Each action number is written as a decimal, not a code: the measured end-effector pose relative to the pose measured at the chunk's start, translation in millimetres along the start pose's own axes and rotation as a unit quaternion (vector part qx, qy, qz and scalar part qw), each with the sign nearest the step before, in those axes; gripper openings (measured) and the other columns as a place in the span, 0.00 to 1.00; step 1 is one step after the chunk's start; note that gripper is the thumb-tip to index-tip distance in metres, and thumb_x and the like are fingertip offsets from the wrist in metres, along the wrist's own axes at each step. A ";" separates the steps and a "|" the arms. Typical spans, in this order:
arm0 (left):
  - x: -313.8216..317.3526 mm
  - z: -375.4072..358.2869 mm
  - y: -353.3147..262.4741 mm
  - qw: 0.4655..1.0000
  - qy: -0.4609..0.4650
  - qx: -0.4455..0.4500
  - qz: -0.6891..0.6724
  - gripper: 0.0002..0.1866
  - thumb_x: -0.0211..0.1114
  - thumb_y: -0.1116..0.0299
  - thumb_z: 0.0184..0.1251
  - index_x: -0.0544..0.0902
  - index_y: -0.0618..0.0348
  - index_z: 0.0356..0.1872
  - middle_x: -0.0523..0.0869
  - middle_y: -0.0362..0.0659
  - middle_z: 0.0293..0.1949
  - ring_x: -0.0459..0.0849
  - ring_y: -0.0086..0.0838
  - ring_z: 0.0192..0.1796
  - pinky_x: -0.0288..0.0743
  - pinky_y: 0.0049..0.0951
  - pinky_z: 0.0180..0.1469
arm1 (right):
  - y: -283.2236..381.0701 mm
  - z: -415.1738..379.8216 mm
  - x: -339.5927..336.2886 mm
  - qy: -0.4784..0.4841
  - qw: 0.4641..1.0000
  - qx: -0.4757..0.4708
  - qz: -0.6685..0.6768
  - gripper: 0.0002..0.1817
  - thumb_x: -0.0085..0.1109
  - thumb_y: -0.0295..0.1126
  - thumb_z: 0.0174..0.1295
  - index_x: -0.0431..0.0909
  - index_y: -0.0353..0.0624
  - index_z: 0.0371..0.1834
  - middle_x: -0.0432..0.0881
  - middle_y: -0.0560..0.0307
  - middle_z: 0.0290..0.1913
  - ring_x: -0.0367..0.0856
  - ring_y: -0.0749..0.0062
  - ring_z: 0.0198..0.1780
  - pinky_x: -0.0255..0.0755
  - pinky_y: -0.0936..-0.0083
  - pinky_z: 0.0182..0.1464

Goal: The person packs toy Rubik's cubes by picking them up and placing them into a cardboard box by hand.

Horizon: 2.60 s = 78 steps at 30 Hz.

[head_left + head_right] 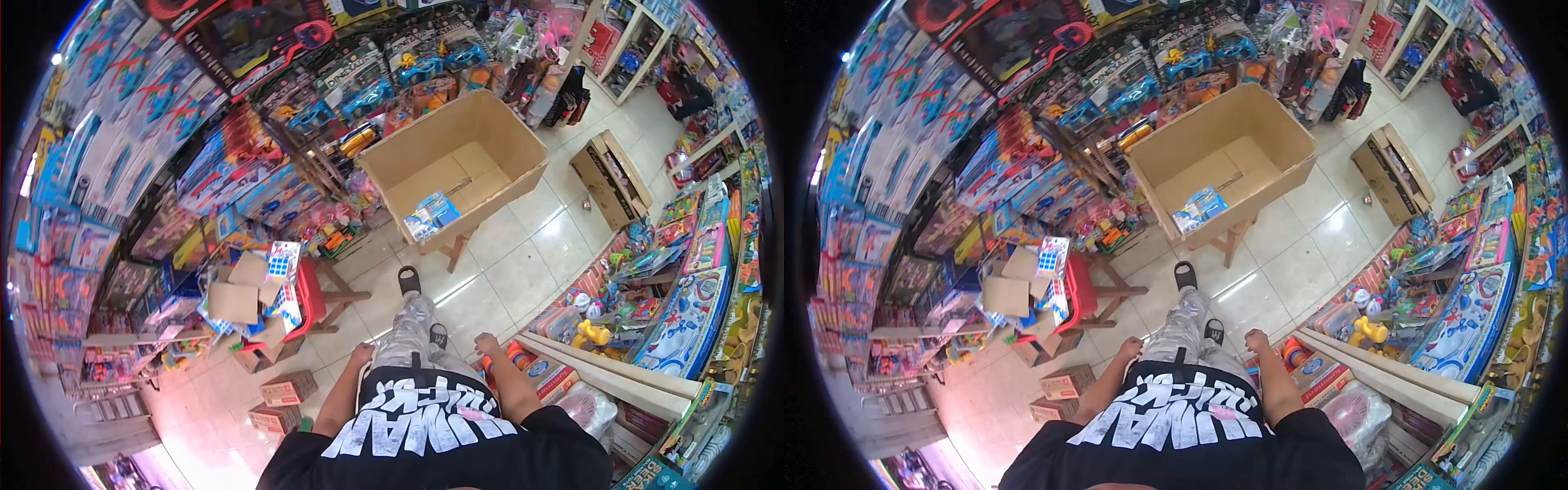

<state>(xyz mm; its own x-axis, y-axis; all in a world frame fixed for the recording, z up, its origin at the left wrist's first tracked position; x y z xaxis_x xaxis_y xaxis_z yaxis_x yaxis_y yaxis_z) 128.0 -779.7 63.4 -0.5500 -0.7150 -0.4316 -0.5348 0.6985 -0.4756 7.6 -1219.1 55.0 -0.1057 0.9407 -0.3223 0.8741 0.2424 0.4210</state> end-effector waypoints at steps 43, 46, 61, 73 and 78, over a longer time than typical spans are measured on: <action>-347.3 -127.1 176.8 0.751 -0.508 0.140 -0.398 0.20 0.49 0.55 0.79 0.74 0.63 0.55 0.78 0.45 0.50 0.75 0.27 0.50 0.70 0.28 0.51 | 437.9 -227.1 308.0 -0.264 0.775 -0.572 -0.041 0.12 0.51 0.19 0.59 0.76 0.37 0.47 0.78 0.47 0.40 0.77 0.57 0.43 0.71 0.64 0.48; -402.5 -159.2 134.3 0.730 -0.522 0.228 -0.378 0.18 0.52 0.59 0.78 0.74 0.63 0.57 0.76 0.47 0.55 0.74 0.30 0.55 0.67 0.32 0.59 | 474.3 -258.0 335.1 -0.229 0.749 -0.617 -0.073 0.11 0.52 0.19 0.58 0.77 0.35 0.45 0.77 0.47 0.40 0.78 0.58 0.39 0.72 0.68 0.44; -427.4 -161.6 -17.3 0.877 -0.296 0.333 -0.179 0.15 0.61 0.75 0.67 0.75 0.69 0.53 0.83 0.52 0.46 0.85 0.37 0.42 0.77 0.35 0.46 | 489.3 -211.8 392.8 -0.117 0.891 -0.439 -0.015 0.27 0.62 0.29 0.61 0.64 0.33 0.61 0.79 0.48 0.40 0.83 0.66 0.24 0.77 0.74 0.28; -400.1 -189.5 -8.2 0.796 -0.104 0.361 -0.474 0.14 0.58 0.68 0.73 0.72 0.62 0.54 0.81 0.48 0.46 0.80 0.24 0.50 0.75 0.30 0.54 | 468.1 -316.5 331.0 -0.140 0.750 -0.642 -0.082 0.09 0.61 0.25 0.61 0.81 0.35 0.44 0.81 0.46 0.31 0.79 0.50 0.29 0.72 0.67 0.32; -374.3 -189.4 -7.4 0.822 -0.121 0.353 -0.430 0.46 0.72 0.61 0.61 0.51 0.59 0.73 0.68 0.52 0.62 0.75 0.37 0.59 0.72 0.37 0.61 | 453.6 -304.4 332.7 -0.024 0.870 -0.490 0.050 0.13 0.53 0.35 0.73 0.80 0.35 0.41 0.76 0.60 0.19 0.73 0.75 0.18 0.65 0.81 0.24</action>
<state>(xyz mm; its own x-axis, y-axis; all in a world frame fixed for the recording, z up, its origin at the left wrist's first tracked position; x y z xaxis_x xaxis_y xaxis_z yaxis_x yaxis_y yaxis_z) 216.4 -511.5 373.6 0.0256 -0.9799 0.1978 -0.1073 -0.1994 -0.9740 224.7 -724.0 396.8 -0.0122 0.9637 -0.2666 0.0506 0.2669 0.9624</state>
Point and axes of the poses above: each hand's wrist, its own z-axis towards the middle knuckle, its own x-axis out of the palm, y = z × x, the point moved 3 cm from there along z, towards the middle knuckle
